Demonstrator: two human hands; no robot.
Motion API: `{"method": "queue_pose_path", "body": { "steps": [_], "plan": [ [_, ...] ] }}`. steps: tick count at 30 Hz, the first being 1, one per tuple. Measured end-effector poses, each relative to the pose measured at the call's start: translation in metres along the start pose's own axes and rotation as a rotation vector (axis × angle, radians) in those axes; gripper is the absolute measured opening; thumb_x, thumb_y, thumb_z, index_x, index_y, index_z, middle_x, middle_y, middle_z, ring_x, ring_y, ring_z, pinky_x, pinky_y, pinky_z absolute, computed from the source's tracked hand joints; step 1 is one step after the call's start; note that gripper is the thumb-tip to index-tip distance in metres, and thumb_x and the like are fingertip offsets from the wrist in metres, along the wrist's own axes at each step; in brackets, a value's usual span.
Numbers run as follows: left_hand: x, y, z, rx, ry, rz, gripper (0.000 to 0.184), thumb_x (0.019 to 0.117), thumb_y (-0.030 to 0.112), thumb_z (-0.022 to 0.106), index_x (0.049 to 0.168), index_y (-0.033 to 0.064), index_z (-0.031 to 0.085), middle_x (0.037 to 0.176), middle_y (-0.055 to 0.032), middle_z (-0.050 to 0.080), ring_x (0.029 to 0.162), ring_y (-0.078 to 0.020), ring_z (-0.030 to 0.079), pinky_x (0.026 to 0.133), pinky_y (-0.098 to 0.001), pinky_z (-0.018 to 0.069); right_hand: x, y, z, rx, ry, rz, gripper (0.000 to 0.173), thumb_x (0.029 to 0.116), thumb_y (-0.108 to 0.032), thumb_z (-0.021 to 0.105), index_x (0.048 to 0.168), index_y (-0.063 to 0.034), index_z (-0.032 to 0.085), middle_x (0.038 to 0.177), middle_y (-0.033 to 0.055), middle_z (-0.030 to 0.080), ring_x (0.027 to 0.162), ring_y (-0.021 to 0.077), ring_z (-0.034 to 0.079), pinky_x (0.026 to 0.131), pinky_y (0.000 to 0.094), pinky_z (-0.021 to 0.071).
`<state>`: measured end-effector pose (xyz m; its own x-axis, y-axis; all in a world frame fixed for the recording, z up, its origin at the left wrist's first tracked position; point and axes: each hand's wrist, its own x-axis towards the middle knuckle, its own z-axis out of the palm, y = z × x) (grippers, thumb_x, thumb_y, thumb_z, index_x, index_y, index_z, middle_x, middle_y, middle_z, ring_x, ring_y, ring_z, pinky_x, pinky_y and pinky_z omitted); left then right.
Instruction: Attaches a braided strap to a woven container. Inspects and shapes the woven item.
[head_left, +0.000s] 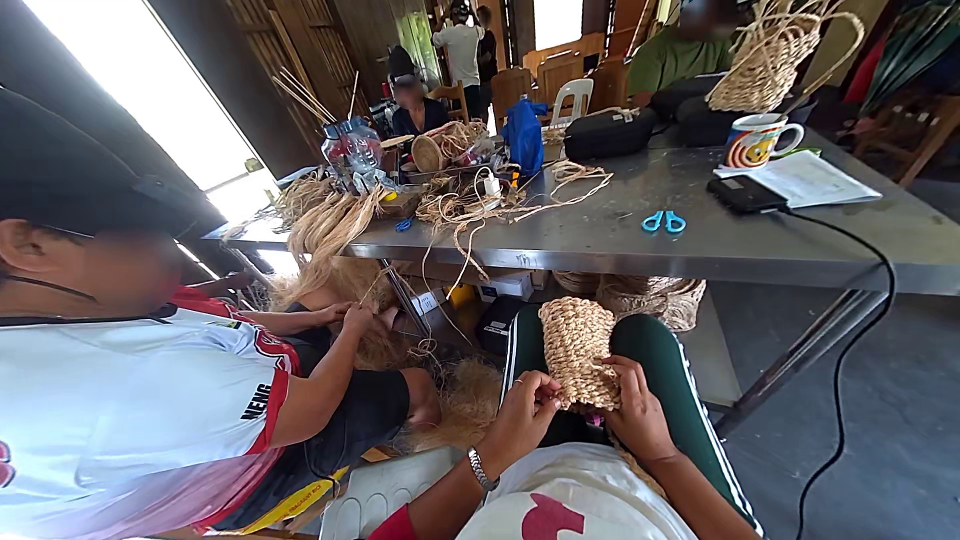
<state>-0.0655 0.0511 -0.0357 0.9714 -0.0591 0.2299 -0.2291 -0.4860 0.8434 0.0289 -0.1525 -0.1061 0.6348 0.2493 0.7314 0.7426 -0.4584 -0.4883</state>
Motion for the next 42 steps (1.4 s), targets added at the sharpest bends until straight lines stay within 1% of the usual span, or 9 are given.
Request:
{"method": "queue_pose_path", "body": {
  "steps": [5,9,12,16,19,24,27,32,42],
  "plan": [
    [0.0004,0.0001,0.0,0.001,0.004,0.008,0.026,0.0992,0.011,0.061,0.121,-0.0026,0.062,0.114,-0.015,0.064,0.096,-0.0155,0.067,0.084,-0.0276,0.0582,0.0005,0.0001,0.0001,-0.008,0.009,-0.01,0.041,0.0803,-0.008,0.068,0.117,0.0073,0.057,0.131,0.0275,0.059,0.103,0.0382,0.07,0.071,0.0468,0.0616],
    [0.0001,0.0008,0.0003,0.005,0.008,0.007,0.025,0.0992,0.011,0.061,0.12,-0.0023,0.062,0.114,-0.0147,0.064,0.096,-0.0153,0.067,0.084,-0.0273,0.0581,0.0004,-0.0008,0.0004,-0.008,0.008,-0.011,0.039,0.0828,-0.008,0.068,0.117,0.0066,0.057,0.131,0.0272,0.059,0.104,0.0377,0.07,0.071,0.0459,0.0617],
    [0.0001,0.0004,0.0004,0.003,0.005,0.002,0.025,0.0992,0.011,0.061,0.121,-0.0023,0.062,0.114,-0.0146,0.064,0.096,-0.0152,0.067,0.084,-0.027,0.058,0.0008,-0.0005,0.0001,-0.009,0.01,-0.017,0.038,0.0824,-0.008,0.067,0.116,0.0066,0.057,0.131,0.0274,0.059,0.103,0.0377,0.07,0.071,0.046,0.0616],
    [0.0001,0.0004,0.0004,0.003,0.006,0.002,0.025,0.0993,0.012,0.061,0.121,-0.0025,0.062,0.114,-0.0146,0.064,0.096,-0.0153,0.067,0.084,-0.0273,0.0582,0.0006,-0.0006,-0.0002,-0.006,0.011,-0.018,0.04,0.0796,-0.006,0.068,0.116,0.0064,0.057,0.13,0.027,0.059,0.103,0.0376,0.07,0.07,0.0459,0.0616],
    [0.0003,0.001,0.0002,0.002,0.004,-0.006,0.026,0.0993,0.012,0.06,0.121,-0.0022,0.062,0.114,-0.0142,0.064,0.096,-0.0149,0.067,0.083,-0.0271,0.0581,0.0002,0.0002,0.0001,-0.009,0.008,-0.011,0.039,0.0808,-0.007,0.068,0.116,0.0061,0.058,0.131,0.0271,0.059,0.104,0.0372,0.07,0.072,0.0455,0.0616],
    [-0.0003,0.0001,0.0008,-0.001,0.008,-0.002,0.025,0.0993,0.012,0.06,0.121,-0.0024,0.061,0.114,-0.0144,0.063,0.096,-0.0151,0.067,0.084,-0.027,0.0581,0.0,-0.0001,0.0005,-0.018,0.014,-0.016,0.039,0.0822,-0.01,0.068,0.116,0.0057,0.057,0.131,0.0266,0.059,0.103,0.0364,0.07,0.07,0.0447,0.0616],
    [0.0001,0.0006,0.0006,-0.007,0.005,-0.002,0.025,0.0993,0.011,0.06,0.121,-0.0022,0.062,0.114,-0.0143,0.063,0.096,-0.0154,0.067,0.083,-0.0271,0.0582,0.0002,0.0,0.0004,-0.013,0.011,-0.01,0.04,0.0816,-0.009,0.068,0.117,0.0062,0.057,0.131,0.0271,0.059,0.102,0.0372,0.071,0.07,0.046,0.0616],
    [0.0004,0.0001,0.0011,-0.011,0.004,0.006,0.026,0.0995,0.011,0.06,0.121,-0.0028,0.061,0.114,-0.0154,0.064,0.096,-0.0168,0.068,0.084,-0.0287,0.0586,-0.0001,0.0003,0.0004,-0.004,0.009,-0.003,0.039,0.084,-0.011,0.067,0.118,0.0061,0.058,0.132,0.0271,0.059,0.102,0.037,0.071,0.071,0.0461,0.0617],
    [0.0004,0.0002,0.0018,-0.013,0.007,0.003,0.026,0.0995,0.012,0.06,0.121,-0.002,0.061,0.113,-0.0146,0.064,0.095,-0.0162,0.068,0.083,-0.0284,0.0586,-0.0009,0.0014,0.0007,-0.003,0.01,-0.002,0.04,0.0832,-0.01,0.068,0.118,0.0062,0.058,0.132,0.0271,0.059,0.102,0.037,0.07,0.071,0.0458,0.0617]
  ]
}}
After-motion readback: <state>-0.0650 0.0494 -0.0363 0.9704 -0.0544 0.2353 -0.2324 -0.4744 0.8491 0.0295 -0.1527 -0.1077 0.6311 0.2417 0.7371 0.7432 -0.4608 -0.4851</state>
